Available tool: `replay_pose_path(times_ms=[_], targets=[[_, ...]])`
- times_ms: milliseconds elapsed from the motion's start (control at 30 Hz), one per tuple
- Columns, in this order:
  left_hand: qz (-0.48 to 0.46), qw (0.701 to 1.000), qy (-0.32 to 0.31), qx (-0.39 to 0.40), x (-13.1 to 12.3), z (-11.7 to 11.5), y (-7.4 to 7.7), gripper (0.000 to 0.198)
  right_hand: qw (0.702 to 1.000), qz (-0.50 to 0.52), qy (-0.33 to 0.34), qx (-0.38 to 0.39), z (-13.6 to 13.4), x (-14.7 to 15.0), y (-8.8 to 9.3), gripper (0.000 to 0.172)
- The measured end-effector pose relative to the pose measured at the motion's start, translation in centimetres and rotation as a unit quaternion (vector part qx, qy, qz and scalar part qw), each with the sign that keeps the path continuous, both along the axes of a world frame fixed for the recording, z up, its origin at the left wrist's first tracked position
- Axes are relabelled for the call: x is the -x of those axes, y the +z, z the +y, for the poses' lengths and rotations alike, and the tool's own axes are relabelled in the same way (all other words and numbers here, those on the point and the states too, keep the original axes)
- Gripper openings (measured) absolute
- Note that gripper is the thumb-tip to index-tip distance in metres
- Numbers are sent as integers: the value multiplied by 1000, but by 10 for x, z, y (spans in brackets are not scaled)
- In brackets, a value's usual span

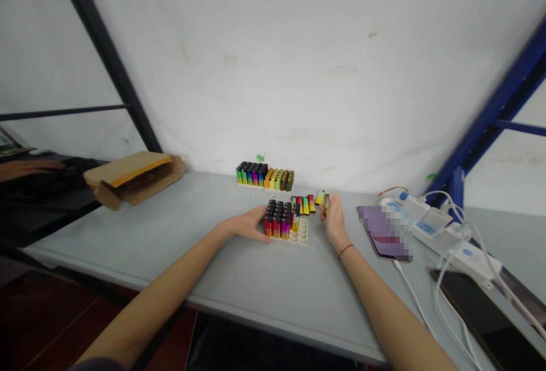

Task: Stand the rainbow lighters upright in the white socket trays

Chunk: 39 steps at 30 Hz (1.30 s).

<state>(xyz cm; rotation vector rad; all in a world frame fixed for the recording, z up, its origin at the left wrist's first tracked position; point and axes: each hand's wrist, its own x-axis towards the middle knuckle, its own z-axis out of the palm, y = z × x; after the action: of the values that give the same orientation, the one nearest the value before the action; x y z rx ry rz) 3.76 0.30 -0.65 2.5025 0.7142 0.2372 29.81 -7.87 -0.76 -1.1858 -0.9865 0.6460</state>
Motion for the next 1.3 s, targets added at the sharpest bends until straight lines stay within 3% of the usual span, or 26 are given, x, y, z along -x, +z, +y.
replay_pose_path(times_ms=[200,367,467,767,1300], targets=[[-14,1000,-3,4,0,0,0,104,975,-196,87,-51,-22,7,35,41],[-20,1000,-4,5,-1,1,-3,105,941,-286,182,-9,-34,1,53,42],[-18,1000,-3,4,-1,2,-4,104,920,-329,209,28,-37,1,53,40],[-24,1000,-5,2,0,1,-3,99,901,-371,224,19,-38,6,48,20],[-17,1000,-2,1,-1,2,-5,103,884,-409,223,28,-37,4,47,22]])
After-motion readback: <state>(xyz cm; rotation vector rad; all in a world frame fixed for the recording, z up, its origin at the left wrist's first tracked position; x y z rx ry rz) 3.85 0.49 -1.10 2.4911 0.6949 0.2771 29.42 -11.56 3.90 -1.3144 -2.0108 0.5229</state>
